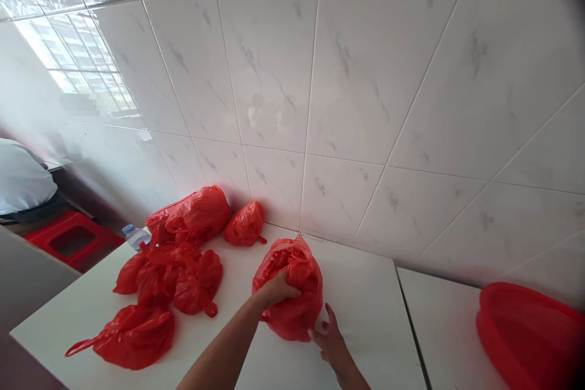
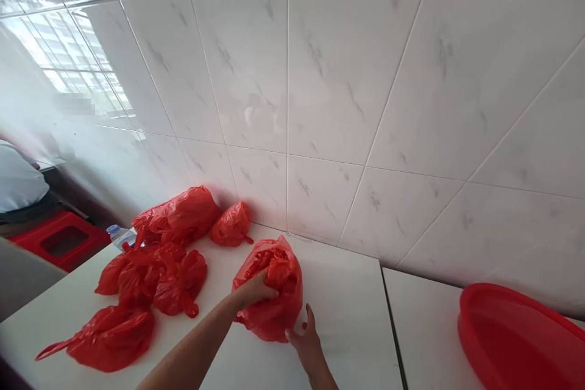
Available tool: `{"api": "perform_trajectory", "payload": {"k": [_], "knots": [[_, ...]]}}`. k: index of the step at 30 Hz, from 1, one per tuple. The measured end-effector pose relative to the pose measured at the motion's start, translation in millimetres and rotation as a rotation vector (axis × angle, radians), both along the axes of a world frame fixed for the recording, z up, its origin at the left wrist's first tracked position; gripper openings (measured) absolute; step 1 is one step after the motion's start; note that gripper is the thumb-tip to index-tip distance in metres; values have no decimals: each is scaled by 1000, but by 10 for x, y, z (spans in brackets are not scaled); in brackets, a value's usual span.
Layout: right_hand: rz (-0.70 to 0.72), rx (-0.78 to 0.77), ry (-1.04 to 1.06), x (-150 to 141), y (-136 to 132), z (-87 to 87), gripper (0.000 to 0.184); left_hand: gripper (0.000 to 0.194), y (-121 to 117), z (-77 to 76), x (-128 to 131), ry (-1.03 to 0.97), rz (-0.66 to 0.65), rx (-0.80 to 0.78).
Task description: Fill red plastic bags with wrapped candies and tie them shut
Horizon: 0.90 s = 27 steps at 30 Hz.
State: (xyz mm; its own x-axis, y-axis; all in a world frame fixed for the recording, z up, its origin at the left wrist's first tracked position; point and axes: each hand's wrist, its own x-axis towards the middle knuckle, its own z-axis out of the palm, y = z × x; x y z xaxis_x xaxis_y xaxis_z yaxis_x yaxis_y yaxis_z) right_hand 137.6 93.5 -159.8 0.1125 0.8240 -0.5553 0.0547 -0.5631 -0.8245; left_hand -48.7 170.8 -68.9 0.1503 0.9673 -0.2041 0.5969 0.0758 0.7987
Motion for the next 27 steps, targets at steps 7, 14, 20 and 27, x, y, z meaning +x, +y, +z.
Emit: {"api": "perform_trajectory", "payload": {"k": [7,14,20,27], "knots": [[8,-23,65,-212,172,-2,23,41,-206,-247,263,-74,-55,-8],[-65,-59,70,-119,292,-110,11,11,-80,-46,207,-333,117,52],[-167,-158,192,-72,261,-147,6,33,104,393,-101,-692,381,130],[-144,-80,382,-468,518,137,26,21,320,765,-321,-982,580,212]]}}
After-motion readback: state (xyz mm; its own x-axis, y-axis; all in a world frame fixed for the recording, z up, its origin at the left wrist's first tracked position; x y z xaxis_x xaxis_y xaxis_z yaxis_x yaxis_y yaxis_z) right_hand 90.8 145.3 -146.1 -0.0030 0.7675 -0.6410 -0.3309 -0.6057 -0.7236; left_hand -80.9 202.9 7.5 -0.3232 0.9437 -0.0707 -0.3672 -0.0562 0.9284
